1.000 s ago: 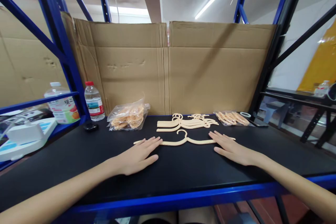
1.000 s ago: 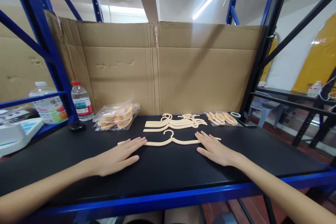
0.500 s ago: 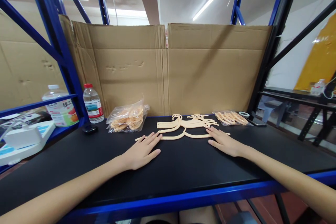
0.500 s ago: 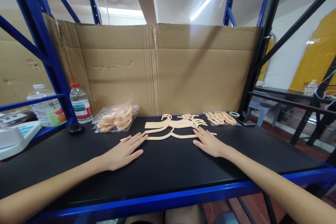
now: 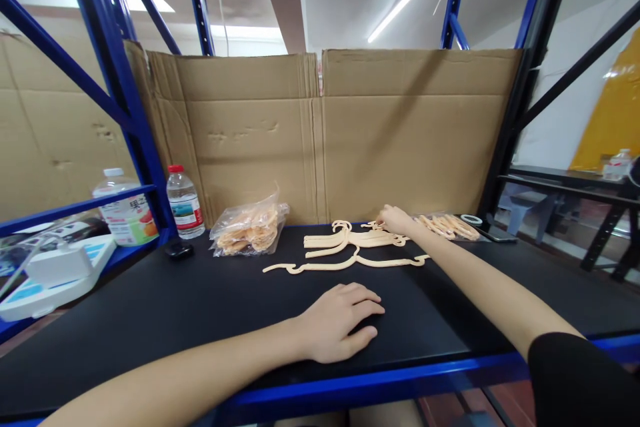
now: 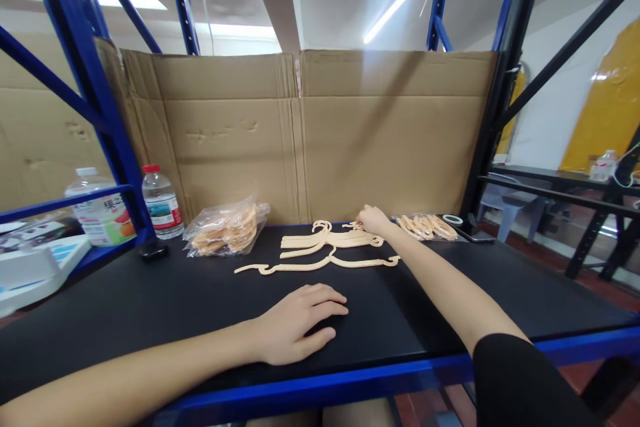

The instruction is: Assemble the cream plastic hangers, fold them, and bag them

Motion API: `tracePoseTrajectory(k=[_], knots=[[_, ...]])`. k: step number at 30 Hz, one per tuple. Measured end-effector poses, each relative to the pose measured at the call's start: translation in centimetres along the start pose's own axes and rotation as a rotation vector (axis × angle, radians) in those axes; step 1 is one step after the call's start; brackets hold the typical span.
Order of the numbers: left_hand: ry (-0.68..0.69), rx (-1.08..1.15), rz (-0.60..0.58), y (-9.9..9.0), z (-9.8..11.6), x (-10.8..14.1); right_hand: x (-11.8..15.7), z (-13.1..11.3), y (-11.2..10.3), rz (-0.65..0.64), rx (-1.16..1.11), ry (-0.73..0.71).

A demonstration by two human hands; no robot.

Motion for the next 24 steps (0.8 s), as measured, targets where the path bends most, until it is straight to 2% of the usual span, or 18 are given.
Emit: tracePoseTrajectory(k=[4,8,11,16,18,20,23,24], knots=[[0.003,0.061,0.039,0.2,-0.6,0.4,-0.6,-0.1,1.5,-0.029,0.059,-0.016],[0.007,0.080,0.050,0.2,-0.6,0.3,0.0,0.3,0.9,0.051,0.021,-0.014],[-0.002,0.096,0.055,0.2,-0.5,0.2,0.6,0.7,-0.7,0.191,-0.074,-0.009],[-0.034,0.224,0.118,-0.4,-0.7,0.5,1.8,0.6,-4.5,0.509,-0.337,0.086],[-0.124,0.342,0.185,-0.7,-1.5,0.5,2.6,-0.5,-5.7,0.599,-0.475,0.132],[-0.285,0.531,0.278,-0.9,-2.9,0.6,3.5,-2.6,-6.5,0.632,-0.615,0.146],[-0.571,0.895,0.507,-1.1,-5.6,1.4,5.2,-7.1,-7.1,0.568,-0.888,0.095],[-0.650,0.992,0.602,-1.2,-6.4,1.8,5.6,-8.8,-6.5,0.469,-1.195,0.072]])
Point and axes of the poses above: each hand's wrist, its own x-axis away from the middle knuckle, its own y-axis out of the palm, z = x × y, the point moved 8 cm from there along -x, towards the middle knuckle, and after that the axes turned 3 degrees about z, right-handed, at the moved point
